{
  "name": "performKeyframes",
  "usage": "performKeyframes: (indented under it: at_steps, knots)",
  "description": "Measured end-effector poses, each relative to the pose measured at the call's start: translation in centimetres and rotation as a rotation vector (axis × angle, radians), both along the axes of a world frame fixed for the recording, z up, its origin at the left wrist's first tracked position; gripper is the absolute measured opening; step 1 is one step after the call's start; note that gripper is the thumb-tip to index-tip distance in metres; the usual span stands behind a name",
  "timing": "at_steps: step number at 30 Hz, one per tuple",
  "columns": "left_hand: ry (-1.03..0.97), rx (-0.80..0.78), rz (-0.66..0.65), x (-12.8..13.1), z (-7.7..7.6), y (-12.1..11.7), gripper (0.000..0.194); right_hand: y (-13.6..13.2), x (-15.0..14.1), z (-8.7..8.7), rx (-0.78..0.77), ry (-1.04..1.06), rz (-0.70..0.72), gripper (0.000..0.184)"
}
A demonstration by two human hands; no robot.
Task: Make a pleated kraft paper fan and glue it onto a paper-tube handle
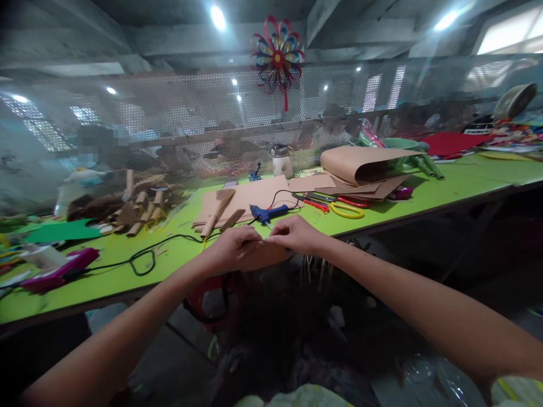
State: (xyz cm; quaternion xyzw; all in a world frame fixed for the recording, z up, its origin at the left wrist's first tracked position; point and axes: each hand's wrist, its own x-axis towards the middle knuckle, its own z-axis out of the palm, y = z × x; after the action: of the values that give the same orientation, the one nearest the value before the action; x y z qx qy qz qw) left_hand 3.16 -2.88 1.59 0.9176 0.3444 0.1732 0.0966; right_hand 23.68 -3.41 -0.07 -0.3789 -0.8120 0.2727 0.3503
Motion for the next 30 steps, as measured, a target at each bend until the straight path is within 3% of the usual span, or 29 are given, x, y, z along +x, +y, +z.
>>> performKeyframes:
  at_steps: [4,12,20,26,30]
  knots:
    - [-0.017,0.011,0.006,-0.4,-0.3,-0.3,0.021,0.0,0.1,0.0,-0.082,0.129,-0.012,0.020]
    - [0.031,0.074,0.092,-1.1,-1.2,-0.7,0.024,-0.3,0.6,-0.5,0.142,0.139,-0.046,0.015]
    - [0.097,0.122,0.078,-1.1,-1.8,-1.3,0.018,-0.5,0.0,0.9,0.220,-0.074,0.095,0.016]
    - [0.084,0.034,0.039,-1.6,-1.1,-1.4,0.021,-0.6,0.0,0.9,0.323,-0.121,0.078,0.017]
    - [0.075,-0.022,0.028,-2.8,-0.7,-1.2,0.026,-0.4,0.1,0.6,0.282,-0.096,0.049,0.019]
